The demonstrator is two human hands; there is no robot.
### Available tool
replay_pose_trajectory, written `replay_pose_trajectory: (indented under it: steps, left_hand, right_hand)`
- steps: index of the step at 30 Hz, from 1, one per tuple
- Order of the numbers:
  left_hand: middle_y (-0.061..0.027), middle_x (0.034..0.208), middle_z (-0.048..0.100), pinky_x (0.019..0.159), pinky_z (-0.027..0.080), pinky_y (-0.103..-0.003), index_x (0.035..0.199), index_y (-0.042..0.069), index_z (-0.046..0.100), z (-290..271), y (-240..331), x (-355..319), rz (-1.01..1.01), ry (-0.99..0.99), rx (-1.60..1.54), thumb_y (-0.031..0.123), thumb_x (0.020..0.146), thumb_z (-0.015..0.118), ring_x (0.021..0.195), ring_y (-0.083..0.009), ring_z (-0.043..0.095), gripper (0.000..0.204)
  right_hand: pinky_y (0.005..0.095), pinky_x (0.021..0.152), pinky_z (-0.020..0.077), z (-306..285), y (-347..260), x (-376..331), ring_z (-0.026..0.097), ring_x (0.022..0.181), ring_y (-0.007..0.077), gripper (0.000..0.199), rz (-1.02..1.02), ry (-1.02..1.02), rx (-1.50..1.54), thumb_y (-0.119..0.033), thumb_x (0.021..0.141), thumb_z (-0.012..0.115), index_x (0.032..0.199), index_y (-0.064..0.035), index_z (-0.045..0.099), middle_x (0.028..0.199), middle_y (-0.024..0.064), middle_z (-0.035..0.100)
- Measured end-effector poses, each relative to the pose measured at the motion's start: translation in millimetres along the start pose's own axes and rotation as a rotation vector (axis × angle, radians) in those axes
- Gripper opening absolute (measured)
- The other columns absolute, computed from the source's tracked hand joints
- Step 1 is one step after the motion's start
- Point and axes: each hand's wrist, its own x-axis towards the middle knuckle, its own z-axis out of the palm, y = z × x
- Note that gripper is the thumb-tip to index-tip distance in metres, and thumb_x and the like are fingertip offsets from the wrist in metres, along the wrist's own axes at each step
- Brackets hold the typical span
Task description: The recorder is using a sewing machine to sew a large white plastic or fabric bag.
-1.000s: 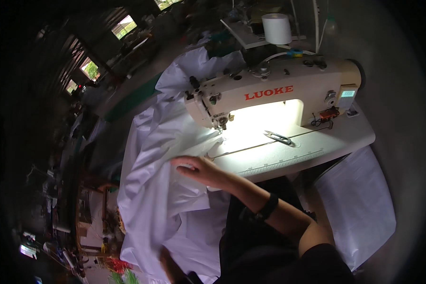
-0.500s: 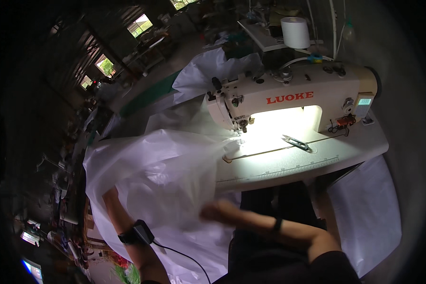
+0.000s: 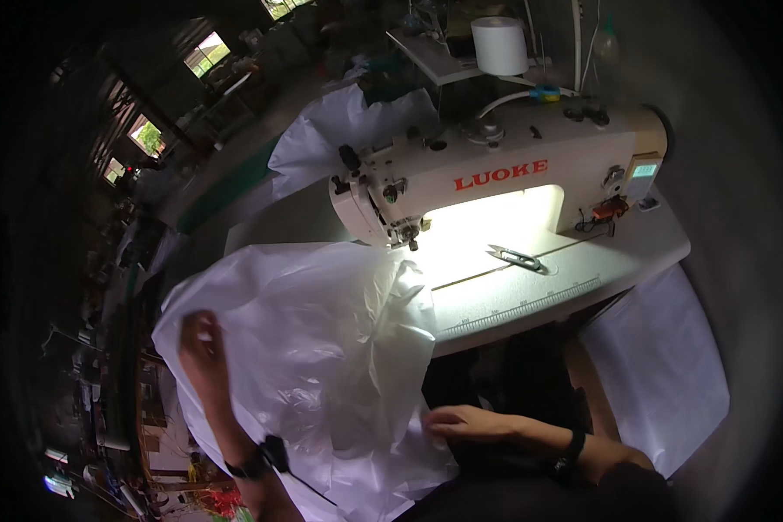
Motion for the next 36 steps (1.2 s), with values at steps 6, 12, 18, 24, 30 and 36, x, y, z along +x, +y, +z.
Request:
replay_pose_trajectory:
  steps: [6, 12, 18, 24, 30, 36]
  left_hand:
    - [-0.0097, 0.086, 0.065, 0.069, 0.057, -0.028, 0.098, -0.005, 0.060, 33, 23, -100, -0.316, -0.354, -0.888, -0.003, 0.094, 0.056, 0.074, -0.0164, 0.068, 0.007]
    - [-0.0122, 0.085, 0.067, 0.067, 0.056, -0.028, 0.094, -0.004, 0.061, 14, 1, -208, -0.049, 0.076, -0.903, 0.003, 0.092, 0.059, 0.075, -0.0205, 0.070, 0.007]
    - [-0.0226, 0.078, 0.067, 0.059, 0.053, -0.042, 0.078, 0.000, 0.063, 86, -13, -239, 0.009, -0.417, 0.218, 0.030, 0.091, 0.066, 0.061, -0.0312, 0.067, 0.033]
    - [-0.0139, 0.096, 0.069, 0.070, 0.052, -0.045, 0.094, 0.004, 0.068, 105, -5, -209, -0.089, -0.028, 0.066, 0.017, 0.084, 0.065, 0.084, -0.0313, 0.066, 0.017]
    - [-0.0089, 0.128, 0.062, 0.093, 0.050, -0.038, 0.116, 0.011, 0.066, 156, 61, -188, 0.345, -0.270, -0.091, 0.019, 0.078, 0.070, 0.107, -0.0281, 0.062, 0.038]
    - [-0.0105, 0.149, 0.044, 0.106, 0.043, -0.039, 0.139, 0.010, 0.050, 187, -44, -184, 0.361, -0.530, -0.569, 0.018, 0.091, 0.060, 0.134, -0.0263, 0.045, 0.049]
  right_hand:
    - [0.0290, 0.085, 0.0508, 29, -21, 48, 0.063, 0.098, 0.0147, 0.038, 0.020, 0.051, 0.086, -0.029, 0.099, 0.057, 0.125, -0.0003, 0.058, 0.111, 0.0078, 0.066]
    - [0.0329, 0.083, 0.0525, 4, -32, -15, 0.061, 0.088, 0.0138, 0.028, -0.405, 0.422, 0.838, -0.026, 0.095, 0.059, 0.111, -0.0028, 0.058, 0.098, 0.0056, 0.062]
    - [0.0382, 0.087, 0.0531, -59, -50, -63, 0.061, 0.102, 0.0231, 0.045, -0.536, 0.989, 0.398, -0.041, 0.103, 0.040, 0.118, -0.0010, 0.053, 0.113, 0.0140, 0.060]
    - [0.0381, 0.088, 0.0541, -53, -58, -80, 0.063, 0.105, 0.0255, 0.036, -0.337, 0.543, 1.030, -0.027, 0.101, 0.049, 0.124, 0.0018, 0.052, 0.119, 0.0156, 0.060]
    - [0.0357, 0.085, 0.0551, -26, -58, -89, 0.065, 0.100, 0.0226, 0.038, -0.326, 0.504, 0.819, -0.023, 0.096, 0.059, 0.125, 0.0012, 0.053, 0.114, 0.0129, 0.064]
    - [0.0332, 0.083, 0.0556, -38, -57, -106, 0.067, 0.096, 0.0201, 0.039, -0.356, 0.509, 0.611, -0.022, 0.093, 0.067, 0.123, 0.0009, 0.055, 0.105, 0.0093, 0.067]
